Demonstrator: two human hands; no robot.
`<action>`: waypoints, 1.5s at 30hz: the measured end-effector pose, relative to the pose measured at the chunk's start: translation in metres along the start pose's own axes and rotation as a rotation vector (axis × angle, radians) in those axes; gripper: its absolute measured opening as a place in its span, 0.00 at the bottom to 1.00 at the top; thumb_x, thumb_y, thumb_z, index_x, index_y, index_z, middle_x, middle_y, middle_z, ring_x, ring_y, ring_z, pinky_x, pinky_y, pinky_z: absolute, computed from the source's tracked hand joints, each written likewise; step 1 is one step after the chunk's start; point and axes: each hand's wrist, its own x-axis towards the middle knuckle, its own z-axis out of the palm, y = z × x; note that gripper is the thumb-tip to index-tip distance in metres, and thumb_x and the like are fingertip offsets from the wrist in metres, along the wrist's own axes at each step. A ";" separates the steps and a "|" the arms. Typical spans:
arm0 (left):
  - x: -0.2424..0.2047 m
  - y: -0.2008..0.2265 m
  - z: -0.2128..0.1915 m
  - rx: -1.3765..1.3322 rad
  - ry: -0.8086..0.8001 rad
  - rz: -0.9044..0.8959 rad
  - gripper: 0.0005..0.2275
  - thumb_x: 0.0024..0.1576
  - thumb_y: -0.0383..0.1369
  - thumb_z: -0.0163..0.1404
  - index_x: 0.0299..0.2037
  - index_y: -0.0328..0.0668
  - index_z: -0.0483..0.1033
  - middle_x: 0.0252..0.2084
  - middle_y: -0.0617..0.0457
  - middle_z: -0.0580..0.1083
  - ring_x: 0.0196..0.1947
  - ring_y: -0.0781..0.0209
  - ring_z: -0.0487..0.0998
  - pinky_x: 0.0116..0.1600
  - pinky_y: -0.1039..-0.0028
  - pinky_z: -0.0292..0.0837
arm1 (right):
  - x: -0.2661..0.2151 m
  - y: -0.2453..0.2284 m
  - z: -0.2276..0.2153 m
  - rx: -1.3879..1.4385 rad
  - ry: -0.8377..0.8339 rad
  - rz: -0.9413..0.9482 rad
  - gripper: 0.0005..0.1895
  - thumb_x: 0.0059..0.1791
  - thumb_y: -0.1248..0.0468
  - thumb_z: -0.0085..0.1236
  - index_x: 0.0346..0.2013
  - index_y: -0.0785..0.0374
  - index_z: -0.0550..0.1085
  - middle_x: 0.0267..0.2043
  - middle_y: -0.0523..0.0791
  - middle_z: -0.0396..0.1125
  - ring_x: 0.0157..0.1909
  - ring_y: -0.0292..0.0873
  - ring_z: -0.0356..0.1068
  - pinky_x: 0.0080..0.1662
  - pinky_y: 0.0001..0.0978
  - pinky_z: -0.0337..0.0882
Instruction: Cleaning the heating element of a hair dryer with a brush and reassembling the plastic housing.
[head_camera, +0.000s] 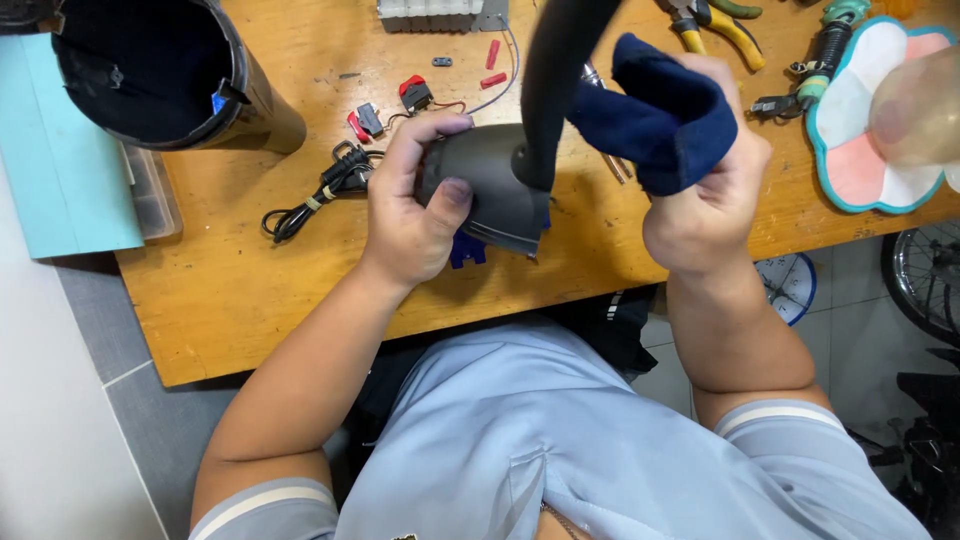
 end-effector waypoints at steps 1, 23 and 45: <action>0.000 0.002 0.000 -0.003 -0.001 0.000 0.30 0.72 0.62 0.51 0.66 0.42 0.75 0.60 0.48 0.75 0.60 0.57 0.78 0.66 0.70 0.75 | -0.004 0.006 0.002 -0.003 0.000 0.001 0.29 0.70 0.55 0.51 0.72 0.83 0.71 0.69 0.60 0.67 0.69 0.60 0.74 0.70 0.49 0.77; 0.000 -0.005 -0.009 -0.113 -0.060 -0.044 0.24 0.71 0.55 0.50 0.60 0.42 0.82 0.59 0.47 0.81 0.60 0.54 0.83 0.64 0.68 0.78 | 0.015 0.020 0.002 0.303 0.163 0.090 0.14 0.66 0.66 0.65 0.62 0.67 0.70 0.59 0.55 0.73 0.57 0.52 0.79 0.61 0.42 0.83; 0.008 0.001 -0.011 -0.104 -0.179 -0.151 0.25 0.73 0.54 0.45 0.60 0.39 0.82 0.57 0.47 0.81 0.57 0.56 0.82 0.60 0.70 0.76 | 0.024 0.033 -0.009 -0.041 -0.270 0.330 0.15 0.61 0.61 0.71 0.45 0.58 0.70 0.42 0.39 0.66 0.37 0.34 0.61 0.39 0.28 0.64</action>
